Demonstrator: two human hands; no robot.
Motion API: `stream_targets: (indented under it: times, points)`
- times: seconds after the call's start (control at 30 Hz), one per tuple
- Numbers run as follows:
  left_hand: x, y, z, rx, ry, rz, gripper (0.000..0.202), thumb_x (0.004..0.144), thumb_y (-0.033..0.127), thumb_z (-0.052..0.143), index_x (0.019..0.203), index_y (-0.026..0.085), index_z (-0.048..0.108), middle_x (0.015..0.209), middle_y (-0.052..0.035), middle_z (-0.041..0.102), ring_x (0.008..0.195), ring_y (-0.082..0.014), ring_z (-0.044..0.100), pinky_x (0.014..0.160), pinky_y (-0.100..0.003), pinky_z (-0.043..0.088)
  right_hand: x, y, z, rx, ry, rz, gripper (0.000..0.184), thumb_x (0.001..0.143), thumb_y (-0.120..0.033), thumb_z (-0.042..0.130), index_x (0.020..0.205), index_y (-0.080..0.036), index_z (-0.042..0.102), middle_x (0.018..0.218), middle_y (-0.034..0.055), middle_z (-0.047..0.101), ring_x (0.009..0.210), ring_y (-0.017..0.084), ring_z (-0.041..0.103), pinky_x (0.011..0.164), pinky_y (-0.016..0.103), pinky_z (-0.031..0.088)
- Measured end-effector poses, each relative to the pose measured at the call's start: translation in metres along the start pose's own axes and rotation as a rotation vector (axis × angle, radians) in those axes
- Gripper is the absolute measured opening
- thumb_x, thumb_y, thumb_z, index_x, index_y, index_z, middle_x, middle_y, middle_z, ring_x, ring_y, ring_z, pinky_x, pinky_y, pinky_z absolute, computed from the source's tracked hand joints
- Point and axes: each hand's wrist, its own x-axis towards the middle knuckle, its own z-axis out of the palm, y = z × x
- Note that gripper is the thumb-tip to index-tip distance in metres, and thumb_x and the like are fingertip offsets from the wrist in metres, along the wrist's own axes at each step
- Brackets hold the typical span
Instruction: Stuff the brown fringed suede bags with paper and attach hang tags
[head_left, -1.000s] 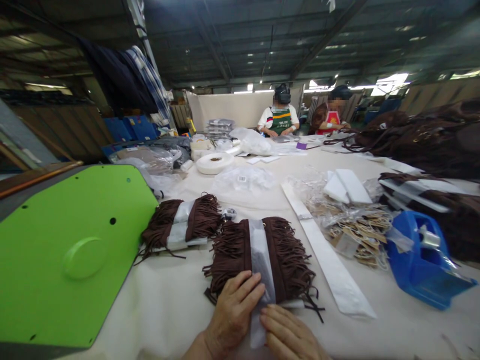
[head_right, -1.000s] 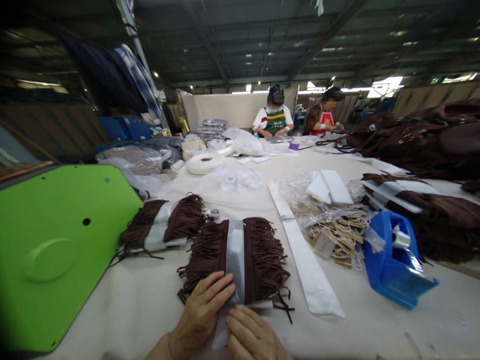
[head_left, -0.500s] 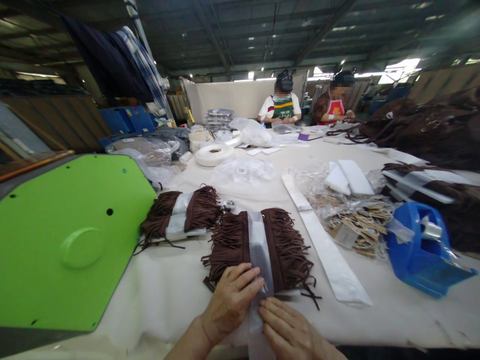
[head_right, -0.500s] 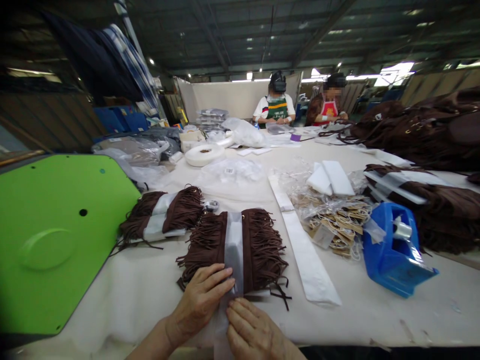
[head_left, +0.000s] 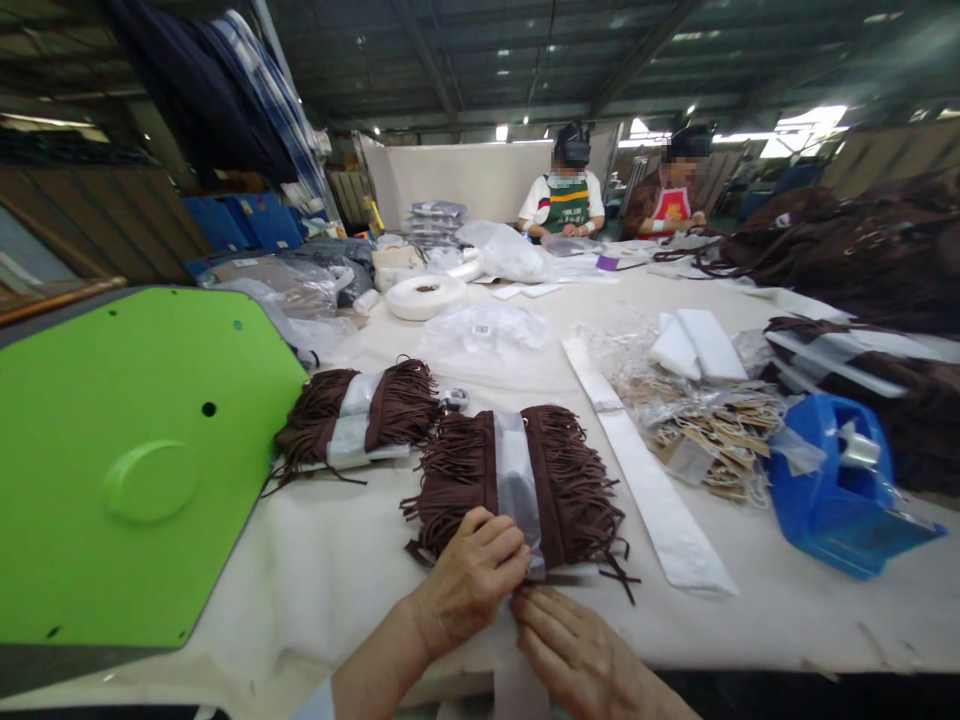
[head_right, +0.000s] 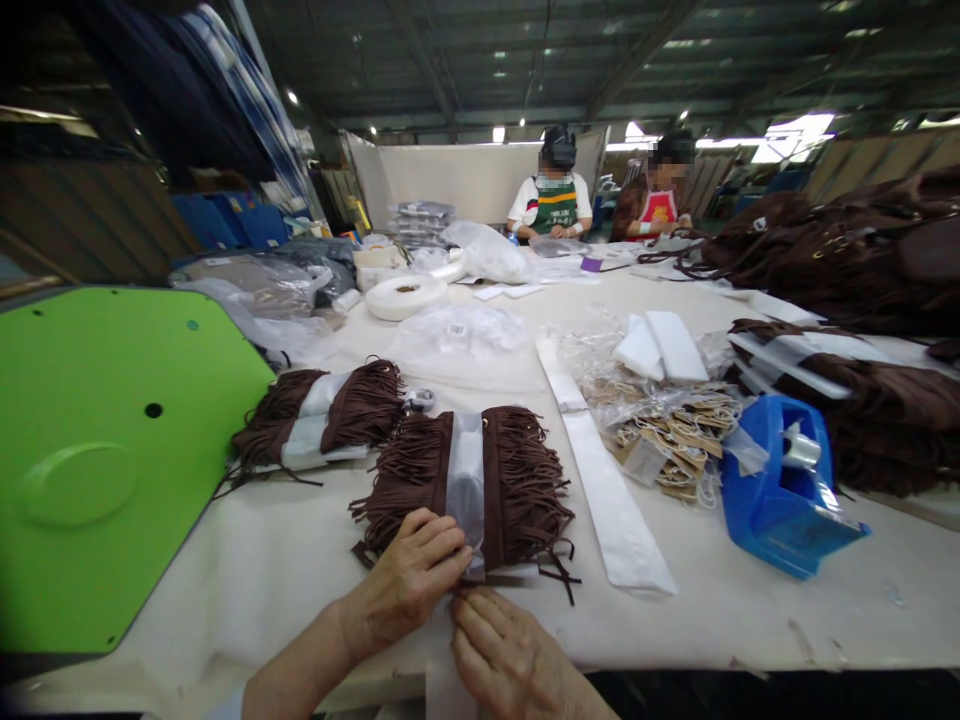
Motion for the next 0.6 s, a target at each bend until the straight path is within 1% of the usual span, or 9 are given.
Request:
stream_targets:
  times: [0.07,0.13,0.2,0.27,0.33,0.4,0.5,0.6]
  points:
    - [0.000,0.000,0.001,0.012,0.006,0.007,0.027,0.096,0.018,0.031,0.091,0.012,0.057,0.084,-0.0035,0.058,0.086,-0.0156,0.050,0.077,-0.032,0.035,-0.008,-0.003,-0.002,-0.014,0.005,0.026,0.034,0.092,-0.009,0.029,0.094,-0.010,0.063,0.092,0.0119,0.071,0.095,0.017,0.065,0.088,0.028,0.052]
    - [0.000,0.001,0.000,0.030,0.017,0.006,0.026,0.096,0.017,0.032,0.091,0.012,0.057,0.084,-0.0036,0.058,0.086,-0.0156,0.050,0.078,-0.031,0.036,-0.020,-0.007,0.000,-0.043,0.069,0.018,0.031,0.092,-0.009,0.033,0.094,-0.012,0.063,0.089,0.0087,0.072,0.094,0.015,0.065,0.093,0.028,0.049]
    - [0.000,0.002,0.001,0.047,0.031,0.022,0.025,0.095,0.016,0.033,0.092,0.012,0.057,0.085,-0.0039,0.058,0.087,-0.0158,0.050,0.079,-0.031,0.037,-0.034,-0.013,0.006,-0.079,0.161,0.009,0.029,0.093,-0.011,0.035,0.093,-0.015,0.064,0.086,0.0054,0.073,0.095,0.014,0.065,0.101,0.032,0.042]
    - [0.000,0.002,0.001,0.059,0.045,0.047,0.024,0.095,0.015,0.034,0.092,0.011,0.058,0.086,-0.0046,0.059,0.088,-0.0163,0.050,0.081,-0.031,0.037,-0.042,-0.018,0.013,-0.117,0.189,0.041,0.031,0.094,-0.014,0.034,0.096,-0.017,0.065,0.087,0.0046,0.073,0.096,0.015,0.064,0.104,0.038,0.038]
    - [0.000,0.002,0.000,0.069,0.066,0.064,0.024,0.094,0.014,0.035,0.092,0.009,0.058,0.088,-0.0054,0.059,0.089,-0.0170,0.050,0.083,-0.032,0.038,-0.042,-0.021,0.019,-0.128,0.174,0.080,0.031,0.094,-0.014,0.035,0.099,-0.018,0.065,0.088,0.0053,0.072,0.092,0.016,0.065,0.099,0.039,0.042]
    - [-0.001,0.001,0.000,0.079,0.081,0.070,0.023,0.094,0.013,0.035,0.093,0.008,0.058,0.089,-0.0058,0.060,0.089,-0.0171,0.051,0.084,-0.032,0.038,-0.035,-0.024,0.020,-0.080,0.165,0.077,0.028,0.092,-0.011,0.038,0.093,-0.018,0.066,0.081,0.0038,0.071,0.082,0.014,0.065,0.089,0.034,0.047]
    - [-0.001,0.002,-0.002,0.117,0.068,0.101,0.025,0.094,0.012,0.034,0.095,0.008,0.058,0.089,-0.0060,0.061,0.089,-0.0172,0.052,0.084,-0.033,0.038,-0.020,-0.027,0.015,0.015,0.144,0.075,0.029,0.092,-0.009,0.038,0.082,-0.015,0.064,0.072,0.0024,0.068,0.073,0.012,0.063,0.077,0.028,0.050]
    - [-0.002,0.002,-0.004,0.182,0.072,0.141,0.025,0.093,0.010,0.034,0.097,0.007,0.059,0.091,-0.0066,0.062,0.091,-0.0182,0.053,0.084,-0.036,0.038,-0.013,-0.030,0.007,0.062,0.163,0.104,0.033,0.094,-0.011,0.034,0.080,-0.012,0.063,0.069,0.0048,0.067,0.073,0.014,0.063,0.073,0.027,0.051]
